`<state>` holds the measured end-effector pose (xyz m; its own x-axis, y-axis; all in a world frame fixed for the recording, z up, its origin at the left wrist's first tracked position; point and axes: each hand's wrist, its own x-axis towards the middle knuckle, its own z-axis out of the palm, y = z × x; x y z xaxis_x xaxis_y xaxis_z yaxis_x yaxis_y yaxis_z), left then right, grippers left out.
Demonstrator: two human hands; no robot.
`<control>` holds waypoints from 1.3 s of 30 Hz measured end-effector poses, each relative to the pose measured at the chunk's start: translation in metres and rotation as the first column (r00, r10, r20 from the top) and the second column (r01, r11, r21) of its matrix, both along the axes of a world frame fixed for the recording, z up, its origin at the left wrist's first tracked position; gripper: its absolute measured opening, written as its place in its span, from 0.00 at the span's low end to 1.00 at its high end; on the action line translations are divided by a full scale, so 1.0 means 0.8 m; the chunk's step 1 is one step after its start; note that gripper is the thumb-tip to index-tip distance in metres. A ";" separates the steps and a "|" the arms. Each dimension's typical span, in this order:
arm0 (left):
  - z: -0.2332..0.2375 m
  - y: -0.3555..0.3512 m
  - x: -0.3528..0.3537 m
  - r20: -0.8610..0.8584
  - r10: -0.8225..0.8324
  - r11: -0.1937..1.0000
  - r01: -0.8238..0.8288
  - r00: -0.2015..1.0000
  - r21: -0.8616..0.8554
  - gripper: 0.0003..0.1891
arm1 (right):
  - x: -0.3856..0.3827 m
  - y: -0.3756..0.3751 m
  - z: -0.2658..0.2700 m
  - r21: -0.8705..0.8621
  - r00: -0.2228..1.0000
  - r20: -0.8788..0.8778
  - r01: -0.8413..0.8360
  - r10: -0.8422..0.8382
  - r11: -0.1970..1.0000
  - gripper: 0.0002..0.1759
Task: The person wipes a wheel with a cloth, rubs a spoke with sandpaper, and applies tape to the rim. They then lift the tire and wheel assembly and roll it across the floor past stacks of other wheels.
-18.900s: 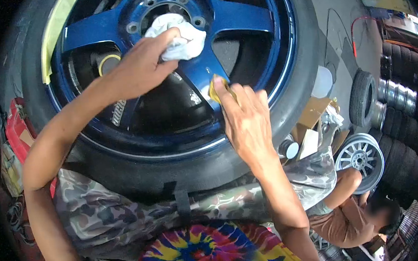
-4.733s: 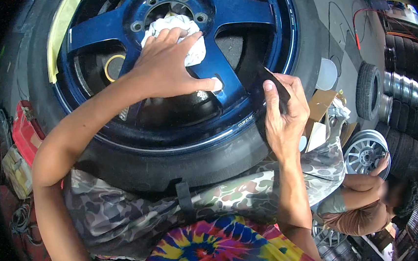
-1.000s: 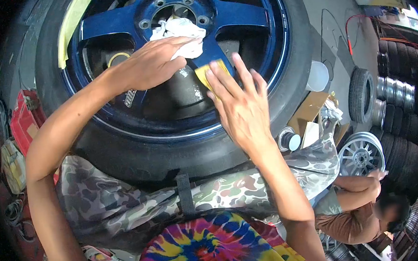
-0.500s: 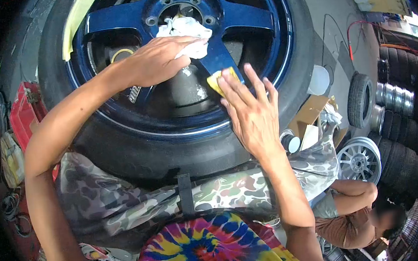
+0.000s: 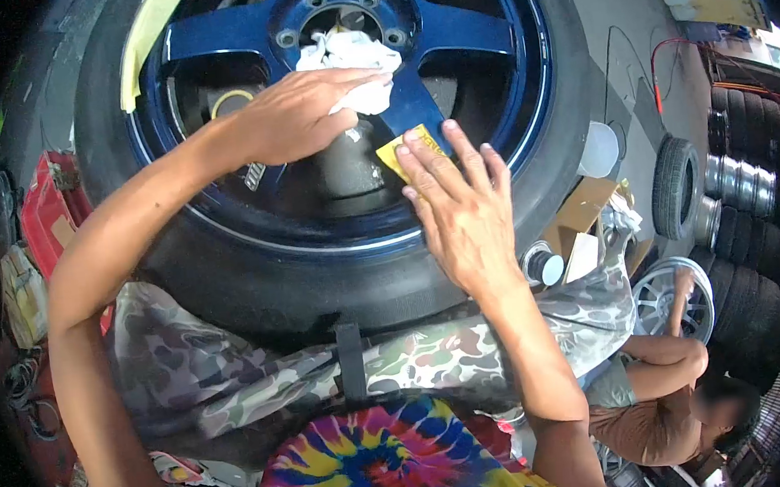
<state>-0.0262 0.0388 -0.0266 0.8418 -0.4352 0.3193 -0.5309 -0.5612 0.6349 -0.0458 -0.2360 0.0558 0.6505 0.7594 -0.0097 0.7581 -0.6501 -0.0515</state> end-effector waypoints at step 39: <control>0.003 -0.001 0.002 -0.121 0.019 0.998 -0.011 0.992 0.065 0.30 | -0.016 0.010 0.000 0.026 0.997 -0.027 0.069 -0.068 0.997 0.24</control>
<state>-0.0243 0.0384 -0.0240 0.8792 -0.4386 0.1860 -0.4433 -0.6101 0.6567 -0.0588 -0.2279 0.0555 0.7007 0.7134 -0.0073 0.7102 -0.6984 -0.0888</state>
